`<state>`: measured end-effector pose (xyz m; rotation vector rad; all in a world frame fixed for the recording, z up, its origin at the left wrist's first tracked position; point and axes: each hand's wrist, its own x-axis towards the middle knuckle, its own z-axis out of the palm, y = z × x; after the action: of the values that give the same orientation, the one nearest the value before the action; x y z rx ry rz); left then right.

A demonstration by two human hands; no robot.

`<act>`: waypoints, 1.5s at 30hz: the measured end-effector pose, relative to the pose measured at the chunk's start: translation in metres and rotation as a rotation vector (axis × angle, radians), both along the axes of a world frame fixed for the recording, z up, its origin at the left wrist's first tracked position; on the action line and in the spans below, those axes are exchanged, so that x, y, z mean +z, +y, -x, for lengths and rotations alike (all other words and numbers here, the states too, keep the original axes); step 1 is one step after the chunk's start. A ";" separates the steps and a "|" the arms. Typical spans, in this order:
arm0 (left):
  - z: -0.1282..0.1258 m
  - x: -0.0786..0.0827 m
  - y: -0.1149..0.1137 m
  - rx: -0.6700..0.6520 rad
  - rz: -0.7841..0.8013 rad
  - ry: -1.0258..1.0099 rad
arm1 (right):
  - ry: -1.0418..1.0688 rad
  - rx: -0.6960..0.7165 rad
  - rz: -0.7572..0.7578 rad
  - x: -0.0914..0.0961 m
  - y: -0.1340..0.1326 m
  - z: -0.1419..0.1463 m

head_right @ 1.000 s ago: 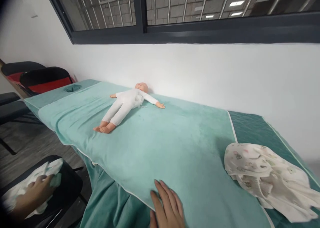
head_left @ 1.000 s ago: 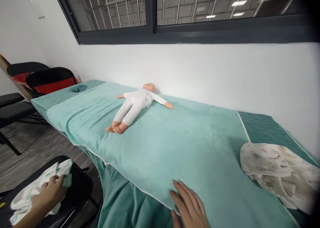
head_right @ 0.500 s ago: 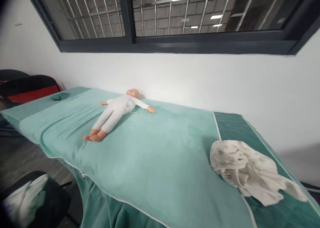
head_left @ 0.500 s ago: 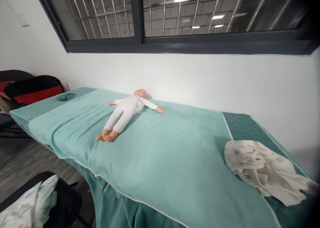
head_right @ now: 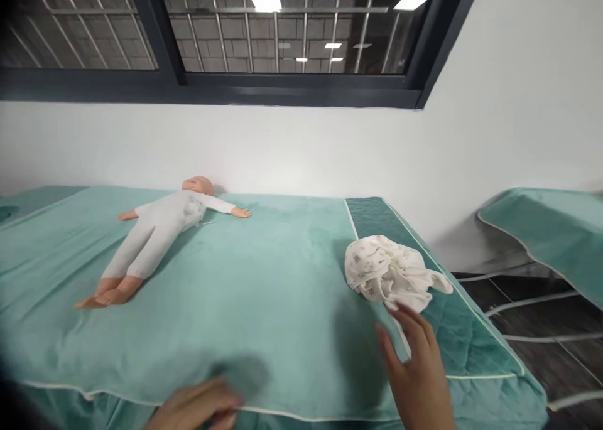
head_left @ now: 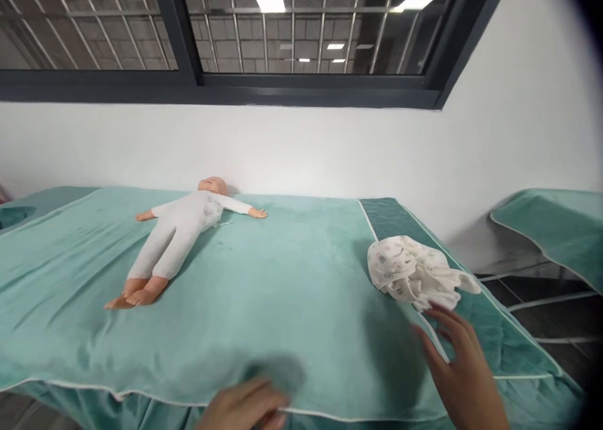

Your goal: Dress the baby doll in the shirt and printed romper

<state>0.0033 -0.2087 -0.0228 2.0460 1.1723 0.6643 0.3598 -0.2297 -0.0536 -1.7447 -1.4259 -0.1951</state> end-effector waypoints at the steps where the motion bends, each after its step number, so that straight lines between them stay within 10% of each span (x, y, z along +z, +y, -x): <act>1: -0.024 -0.002 0.017 -0.058 0.003 -0.020 | -0.029 -0.089 -0.043 -0.004 0.018 -0.011; 6: -0.154 -0.020 0.110 -0.107 -0.008 -0.358 | -0.063 -0.086 0.018 -0.018 0.082 -0.040; 10: -0.194 -0.033 0.142 -0.106 -0.066 -0.388 | 0.131 0.037 -0.086 -0.008 0.096 -0.022; 14: -0.180 -0.033 0.136 -0.019 -0.087 -0.583 | 0.288 0.378 -0.085 0.022 0.103 0.029; 21: -0.119 -0.023 0.138 0.584 -0.158 -0.758 | 0.180 0.858 0.011 0.064 0.135 0.094; 26: -0.064 -0.018 0.189 0.864 0.009 -0.998 | 0.505 0.780 -0.076 0.056 0.181 0.079; 31: -0.045 -0.020 0.206 0.761 0.127 -1.126 | 0.831 0.330 -0.155 0.016 0.214 0.052; 37: -0.070 -0.014 0.186 0.483 0.053 -0.561 | 0.374 0.787 0.022 0.003 0.205 0.083; 40: -0.077 -0.015 0.184 0.321 0.017 -0.431 | 0.170 0.779 0.122 0.003 0.202 0.102; 45: -0.067 -0.020 0.187 0.608 0.081 -0.792 | 0.279 0.663 0.019 -0.001 0.205 0.097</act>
<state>0.0700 -0.0213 -0.0428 1.1203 1.2632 1.5095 0.2631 -0.0252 -0.0546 -1.1701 -1.7028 0.4014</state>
